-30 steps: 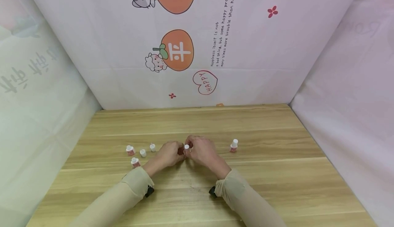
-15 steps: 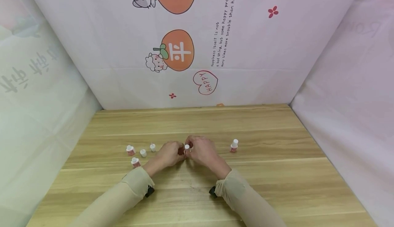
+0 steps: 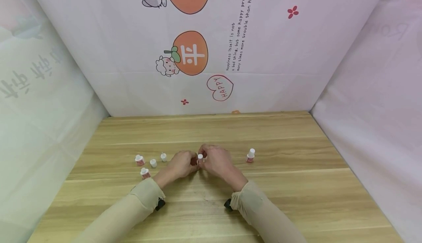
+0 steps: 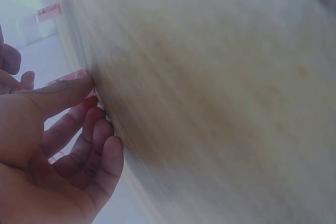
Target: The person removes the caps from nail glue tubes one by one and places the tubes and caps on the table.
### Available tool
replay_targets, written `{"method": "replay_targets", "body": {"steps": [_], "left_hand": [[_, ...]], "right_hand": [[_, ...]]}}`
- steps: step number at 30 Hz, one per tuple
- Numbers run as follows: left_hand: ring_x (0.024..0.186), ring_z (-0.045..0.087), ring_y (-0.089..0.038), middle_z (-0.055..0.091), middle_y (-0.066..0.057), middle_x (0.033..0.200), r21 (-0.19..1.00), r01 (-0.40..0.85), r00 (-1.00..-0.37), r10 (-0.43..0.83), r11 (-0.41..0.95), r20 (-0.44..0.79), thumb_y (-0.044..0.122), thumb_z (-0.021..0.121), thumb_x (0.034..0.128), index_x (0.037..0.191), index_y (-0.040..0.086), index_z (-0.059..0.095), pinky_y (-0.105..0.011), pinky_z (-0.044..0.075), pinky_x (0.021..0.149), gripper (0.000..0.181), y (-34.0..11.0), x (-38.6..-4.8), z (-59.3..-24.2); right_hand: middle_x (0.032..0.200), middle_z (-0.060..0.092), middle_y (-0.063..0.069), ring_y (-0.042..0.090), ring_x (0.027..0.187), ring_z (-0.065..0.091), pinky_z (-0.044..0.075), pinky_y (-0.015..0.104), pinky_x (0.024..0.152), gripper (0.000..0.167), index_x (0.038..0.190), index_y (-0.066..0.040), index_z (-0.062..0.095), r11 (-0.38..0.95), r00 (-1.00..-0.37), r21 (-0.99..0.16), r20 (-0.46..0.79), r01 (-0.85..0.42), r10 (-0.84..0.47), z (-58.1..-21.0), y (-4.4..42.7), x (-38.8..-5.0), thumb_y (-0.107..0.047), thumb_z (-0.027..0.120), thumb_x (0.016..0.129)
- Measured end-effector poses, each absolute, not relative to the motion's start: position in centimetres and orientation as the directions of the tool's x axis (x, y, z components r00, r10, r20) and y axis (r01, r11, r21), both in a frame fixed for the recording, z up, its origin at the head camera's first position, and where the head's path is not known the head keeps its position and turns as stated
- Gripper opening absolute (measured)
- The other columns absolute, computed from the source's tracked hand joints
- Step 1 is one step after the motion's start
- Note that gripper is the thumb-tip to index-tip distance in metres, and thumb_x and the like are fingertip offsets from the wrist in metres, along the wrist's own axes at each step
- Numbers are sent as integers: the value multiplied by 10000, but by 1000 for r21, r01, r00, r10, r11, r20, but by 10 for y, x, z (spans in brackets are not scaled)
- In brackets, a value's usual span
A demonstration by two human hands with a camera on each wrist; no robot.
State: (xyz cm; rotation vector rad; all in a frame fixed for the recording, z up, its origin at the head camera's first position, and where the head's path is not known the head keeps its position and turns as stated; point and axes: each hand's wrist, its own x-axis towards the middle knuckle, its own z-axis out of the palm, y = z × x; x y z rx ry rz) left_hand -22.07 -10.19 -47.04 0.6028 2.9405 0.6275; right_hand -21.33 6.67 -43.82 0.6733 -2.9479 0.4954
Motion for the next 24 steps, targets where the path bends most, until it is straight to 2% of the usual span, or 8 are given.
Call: {"method": "replay_targets", "body": {"steps": [7,14,24], "left_hand": [[687,523,-123,618,10,745,427,362,-919,394,829,15,214,780,861,828,130,658,-292,441,645,152,-101,-221,-468],[675,509,-120,596,19,733,401,381,-912,410,833,15,234,781,862,809,130,639,-286,426,633,184,-103,-221,-471],[671,499,-124,575,33,710,429,372,-913,407,823,11,210,776,861,767,161,608,-297,417,631,199,-103,-223,-472]], "right_hand": [[894,675,-87,107,767,615,466,271,601,219,988,-235,648,867,-919,-305,116,-394,-377,-439,67,-216,-379,750,858],[900,710,-72,121,794,644,494,282,616,168,983,-224,666,852,-902,-296,148,-431,-405,-441,67,-216,-331,729,869],[916,710,-53,121,798,636,500,288,648,213,1006,-215,657,852,-909,-317,126,-416,-397,-444,67,-217,-357,742,872]]}}
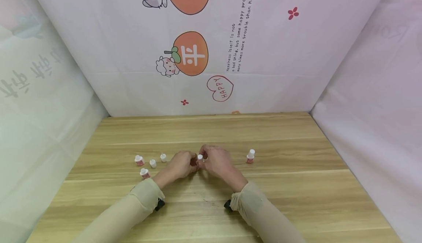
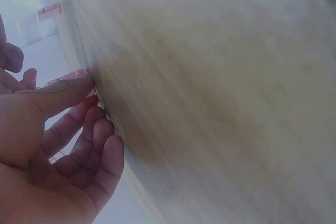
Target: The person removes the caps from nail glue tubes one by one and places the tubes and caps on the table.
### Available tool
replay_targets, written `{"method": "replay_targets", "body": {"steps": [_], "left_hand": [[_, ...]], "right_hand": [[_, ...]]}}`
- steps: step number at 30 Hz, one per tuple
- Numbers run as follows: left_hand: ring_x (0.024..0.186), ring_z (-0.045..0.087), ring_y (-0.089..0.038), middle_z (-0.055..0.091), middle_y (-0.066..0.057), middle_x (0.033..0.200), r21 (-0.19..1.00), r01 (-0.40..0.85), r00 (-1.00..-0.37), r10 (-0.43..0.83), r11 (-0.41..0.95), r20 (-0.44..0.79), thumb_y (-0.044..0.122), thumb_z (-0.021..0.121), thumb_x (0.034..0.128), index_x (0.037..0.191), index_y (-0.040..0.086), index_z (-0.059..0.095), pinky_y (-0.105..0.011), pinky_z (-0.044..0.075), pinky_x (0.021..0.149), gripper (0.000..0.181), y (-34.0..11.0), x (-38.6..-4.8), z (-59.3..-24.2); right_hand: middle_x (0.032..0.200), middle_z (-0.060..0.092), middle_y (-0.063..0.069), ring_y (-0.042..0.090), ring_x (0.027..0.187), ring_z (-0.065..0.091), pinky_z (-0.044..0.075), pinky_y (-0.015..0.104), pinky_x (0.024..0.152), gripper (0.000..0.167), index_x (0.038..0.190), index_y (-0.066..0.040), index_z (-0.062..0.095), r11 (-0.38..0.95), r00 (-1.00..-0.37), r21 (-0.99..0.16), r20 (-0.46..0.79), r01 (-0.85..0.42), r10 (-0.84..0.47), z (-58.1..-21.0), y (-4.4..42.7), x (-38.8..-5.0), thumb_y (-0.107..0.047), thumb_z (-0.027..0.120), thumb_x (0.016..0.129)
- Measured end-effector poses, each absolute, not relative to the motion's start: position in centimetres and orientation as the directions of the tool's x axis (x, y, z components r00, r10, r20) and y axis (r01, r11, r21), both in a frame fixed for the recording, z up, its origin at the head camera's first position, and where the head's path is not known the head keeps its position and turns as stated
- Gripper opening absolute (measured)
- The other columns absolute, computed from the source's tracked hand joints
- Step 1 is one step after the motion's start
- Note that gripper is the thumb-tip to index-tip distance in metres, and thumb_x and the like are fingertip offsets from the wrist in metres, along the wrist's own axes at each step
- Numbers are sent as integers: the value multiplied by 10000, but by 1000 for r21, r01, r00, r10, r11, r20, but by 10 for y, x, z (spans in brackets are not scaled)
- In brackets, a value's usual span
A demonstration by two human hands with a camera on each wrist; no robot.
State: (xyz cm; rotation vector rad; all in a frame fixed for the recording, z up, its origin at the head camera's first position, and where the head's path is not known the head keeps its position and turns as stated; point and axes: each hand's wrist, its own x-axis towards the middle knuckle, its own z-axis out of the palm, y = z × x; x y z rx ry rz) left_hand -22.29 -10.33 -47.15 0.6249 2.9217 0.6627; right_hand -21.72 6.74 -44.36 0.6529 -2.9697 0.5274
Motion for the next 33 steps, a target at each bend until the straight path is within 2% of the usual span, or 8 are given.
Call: {"method": "replay_targets", "body": {"steps": [17,22,33], "left_hand": [[668,500,-129,571,24,707,429,356,-920,392,830,4,213,779,859,761,152,602,-292,410,620,211,-103,-222,-470],[670,500,-130,574,23,715,425,351,-921,389,834,-4,225,776,865,768,152,605,-292,410,626,210,-103,-222,-471],[661,493,-125,566,31,706,428,350,-922,388,833,-3,215,778,863,768,157,602,-278,398,609,208,-102,-222,-471]], "right_hand": [[901,706,-57,107,772,626,486,272,634,203,973,-216,649,839,-905,-340,140,-424,-401,-444,67,-217,-342,760,858],[918,711,-59,112,781,634,494,271,636,187,993,-218,657,841,-899,-316,147,-439,-414,-445,67,-216,-323,743,865],[861,664,-92,90,722,583,449,251,582,215,960,-240,639,860,-918,-323,116,-395,-378,-441,65,-215,-391,756,861]]}}
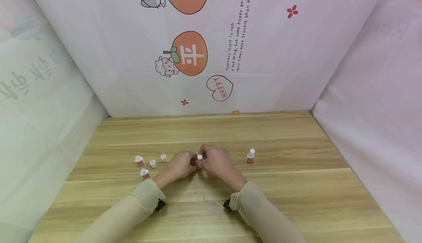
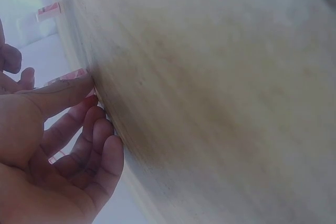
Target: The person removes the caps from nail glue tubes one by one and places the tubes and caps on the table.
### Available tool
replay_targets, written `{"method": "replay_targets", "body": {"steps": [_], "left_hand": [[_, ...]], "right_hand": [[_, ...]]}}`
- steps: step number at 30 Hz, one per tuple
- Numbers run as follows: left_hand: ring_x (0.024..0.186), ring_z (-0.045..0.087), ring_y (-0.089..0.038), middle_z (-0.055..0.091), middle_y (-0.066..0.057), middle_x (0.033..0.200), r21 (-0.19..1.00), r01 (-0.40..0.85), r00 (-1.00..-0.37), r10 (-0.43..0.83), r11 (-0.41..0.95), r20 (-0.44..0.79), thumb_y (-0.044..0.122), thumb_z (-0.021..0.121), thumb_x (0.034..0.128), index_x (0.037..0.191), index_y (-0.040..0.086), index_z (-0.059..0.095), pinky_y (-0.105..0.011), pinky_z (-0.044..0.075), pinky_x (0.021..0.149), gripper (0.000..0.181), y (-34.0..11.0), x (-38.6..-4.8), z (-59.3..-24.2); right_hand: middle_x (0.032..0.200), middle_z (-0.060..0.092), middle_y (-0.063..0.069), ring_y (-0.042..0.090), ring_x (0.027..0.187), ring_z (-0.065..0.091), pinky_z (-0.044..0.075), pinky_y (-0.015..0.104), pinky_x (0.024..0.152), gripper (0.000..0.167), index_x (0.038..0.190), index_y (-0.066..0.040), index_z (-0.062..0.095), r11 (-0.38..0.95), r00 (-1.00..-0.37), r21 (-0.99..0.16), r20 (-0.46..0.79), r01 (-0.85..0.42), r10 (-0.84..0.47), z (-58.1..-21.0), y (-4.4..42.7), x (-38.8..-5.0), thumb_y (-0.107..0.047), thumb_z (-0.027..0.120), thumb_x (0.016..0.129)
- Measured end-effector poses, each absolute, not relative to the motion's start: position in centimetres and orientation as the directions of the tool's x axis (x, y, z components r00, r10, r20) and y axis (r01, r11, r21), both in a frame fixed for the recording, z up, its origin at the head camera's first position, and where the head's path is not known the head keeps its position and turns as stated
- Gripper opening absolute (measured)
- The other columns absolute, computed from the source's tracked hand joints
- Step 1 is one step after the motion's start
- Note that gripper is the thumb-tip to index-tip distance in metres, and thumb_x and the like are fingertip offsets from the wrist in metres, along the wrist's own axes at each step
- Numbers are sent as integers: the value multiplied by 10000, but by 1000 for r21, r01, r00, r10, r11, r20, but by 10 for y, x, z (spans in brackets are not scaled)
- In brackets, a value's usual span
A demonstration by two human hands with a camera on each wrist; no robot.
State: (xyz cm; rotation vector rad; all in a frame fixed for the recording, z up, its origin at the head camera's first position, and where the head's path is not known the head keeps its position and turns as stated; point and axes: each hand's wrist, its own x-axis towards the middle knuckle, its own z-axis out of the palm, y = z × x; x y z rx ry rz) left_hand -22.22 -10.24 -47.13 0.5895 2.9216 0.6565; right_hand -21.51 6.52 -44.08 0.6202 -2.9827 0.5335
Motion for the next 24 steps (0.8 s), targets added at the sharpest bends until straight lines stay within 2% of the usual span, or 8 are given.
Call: {"method": "replay_targets", "body": {"steps": [7,16,24], "left_hand": [[672,502,-123,581,31,721,436,347,-921,389,830,-7,216,774,869,783,155,615,-286,416,627,190,-103,-221,-471],[661,500,-123,568,37,702,448,343,-923,385,825,-4,197,773,864,763,158,609,-278,409,614,197,-103,-222,-473],[674,519,-114,603,39,721,473,325,-927,376,819,-13,181,777,861,811,136,660,-280,440,641,135,-102,-222,-473]], "right_hand": [[916,705,-77,115,752,623,487,281,594,193,985,-245,658,860,-910,-298,141,-414,-389,-440,65,-213,-349,753,853],[881,670,-98,85,711,587,441,241,562,203,972,-241,650,870,-923,-309,118,-385,-366,-442,65,-215,-374,756,860],[913,692,-72,100,726,606,459,253,565,190,989,-238,660,860,-908,-291,148,-418,-392,-441,66,-212,-354,743,863]]}}
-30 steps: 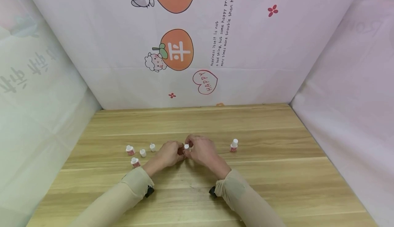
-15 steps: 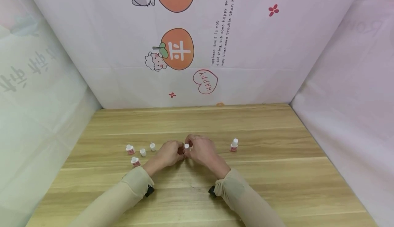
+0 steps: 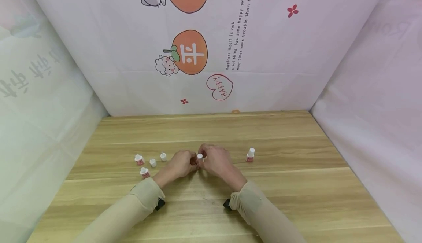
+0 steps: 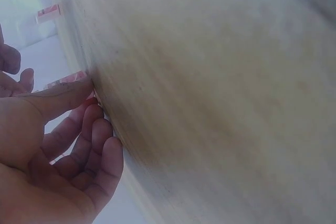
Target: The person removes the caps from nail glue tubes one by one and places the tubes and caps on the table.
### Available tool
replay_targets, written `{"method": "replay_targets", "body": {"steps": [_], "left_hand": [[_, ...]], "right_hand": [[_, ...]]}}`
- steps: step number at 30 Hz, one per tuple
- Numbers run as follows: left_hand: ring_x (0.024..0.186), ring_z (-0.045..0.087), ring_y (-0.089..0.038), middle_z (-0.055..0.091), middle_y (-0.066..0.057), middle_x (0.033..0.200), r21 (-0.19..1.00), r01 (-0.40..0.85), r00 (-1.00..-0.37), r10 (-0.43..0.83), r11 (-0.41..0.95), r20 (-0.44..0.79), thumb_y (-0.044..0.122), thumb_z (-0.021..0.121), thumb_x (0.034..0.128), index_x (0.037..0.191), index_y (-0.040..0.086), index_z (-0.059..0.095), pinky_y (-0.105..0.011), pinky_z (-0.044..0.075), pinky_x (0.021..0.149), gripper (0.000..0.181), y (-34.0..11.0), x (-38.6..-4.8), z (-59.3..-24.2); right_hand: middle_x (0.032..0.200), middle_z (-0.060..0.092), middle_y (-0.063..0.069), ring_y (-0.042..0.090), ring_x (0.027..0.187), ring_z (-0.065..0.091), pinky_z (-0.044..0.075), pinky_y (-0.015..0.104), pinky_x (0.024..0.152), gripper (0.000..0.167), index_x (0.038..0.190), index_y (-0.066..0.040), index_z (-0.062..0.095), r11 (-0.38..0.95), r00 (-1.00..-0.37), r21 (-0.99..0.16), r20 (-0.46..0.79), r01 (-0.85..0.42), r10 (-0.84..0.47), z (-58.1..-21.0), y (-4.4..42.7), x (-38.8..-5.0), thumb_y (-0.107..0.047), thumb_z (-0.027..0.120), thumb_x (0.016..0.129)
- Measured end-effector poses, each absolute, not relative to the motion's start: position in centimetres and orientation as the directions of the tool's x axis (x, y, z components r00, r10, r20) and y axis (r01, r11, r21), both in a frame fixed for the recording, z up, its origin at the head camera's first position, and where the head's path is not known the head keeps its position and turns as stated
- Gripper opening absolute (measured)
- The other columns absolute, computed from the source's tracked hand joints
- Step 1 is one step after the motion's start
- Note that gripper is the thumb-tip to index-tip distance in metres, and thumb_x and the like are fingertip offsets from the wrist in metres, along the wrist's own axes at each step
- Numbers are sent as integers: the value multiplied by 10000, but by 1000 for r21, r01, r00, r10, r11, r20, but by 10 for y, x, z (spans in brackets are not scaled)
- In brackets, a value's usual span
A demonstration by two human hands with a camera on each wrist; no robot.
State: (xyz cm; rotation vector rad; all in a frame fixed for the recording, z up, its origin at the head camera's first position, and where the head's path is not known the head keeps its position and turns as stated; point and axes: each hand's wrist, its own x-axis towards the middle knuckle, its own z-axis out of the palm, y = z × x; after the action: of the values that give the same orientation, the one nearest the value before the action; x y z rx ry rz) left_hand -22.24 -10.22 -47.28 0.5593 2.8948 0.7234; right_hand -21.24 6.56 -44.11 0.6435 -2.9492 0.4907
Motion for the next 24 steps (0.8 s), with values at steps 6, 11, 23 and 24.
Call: {"method": "replay_targets", "body": {"steps": [6,11,23,24], "left_hand": [[671,531,-104,622,44,723,494,309,-928,371,813,-29,164,775,856,817,141,675,-278,455,649,109,-102,-223,-473],[674,531,-101,628,42,724,479,328,-925,379,814,-11,173,778,856,825,130,681,-284,460,656,110,-102,-224,-473],[683,537,-92,643,40,739,487,327,-926,378,810,-7,166,780,856,835,128,691,-282,471,668,99,-102,-223,-473],[682,536,-95,640,38,737,486,326,-926,377,811,-8,166,779,857,833,127,690,-284,469,668,100,-102,-223,-473]], "right_hand": [[888,673,-94,75,705,567,426,250,557,208,965,-247,641,871,-924,-310,113,-382,-365,-440,65,-214,-395,747,864],[905,691,-94,91,721,591,435,253,540,177,974,-248,651,872,-918,-287,123,-397,-377,-440,65,-213,-371,728,873],[901,684,-81,92,711,587,442,252,552,225,986,-234,640,872,-921,-295,112,-390,-373,-442,64,-213,-395,745,869],[901,684,-84,92,707,584,440,252,550,214,983,-237,638,873,-920,-292,115,-391,-374,-442,64,-213,-389,742,872]]}}
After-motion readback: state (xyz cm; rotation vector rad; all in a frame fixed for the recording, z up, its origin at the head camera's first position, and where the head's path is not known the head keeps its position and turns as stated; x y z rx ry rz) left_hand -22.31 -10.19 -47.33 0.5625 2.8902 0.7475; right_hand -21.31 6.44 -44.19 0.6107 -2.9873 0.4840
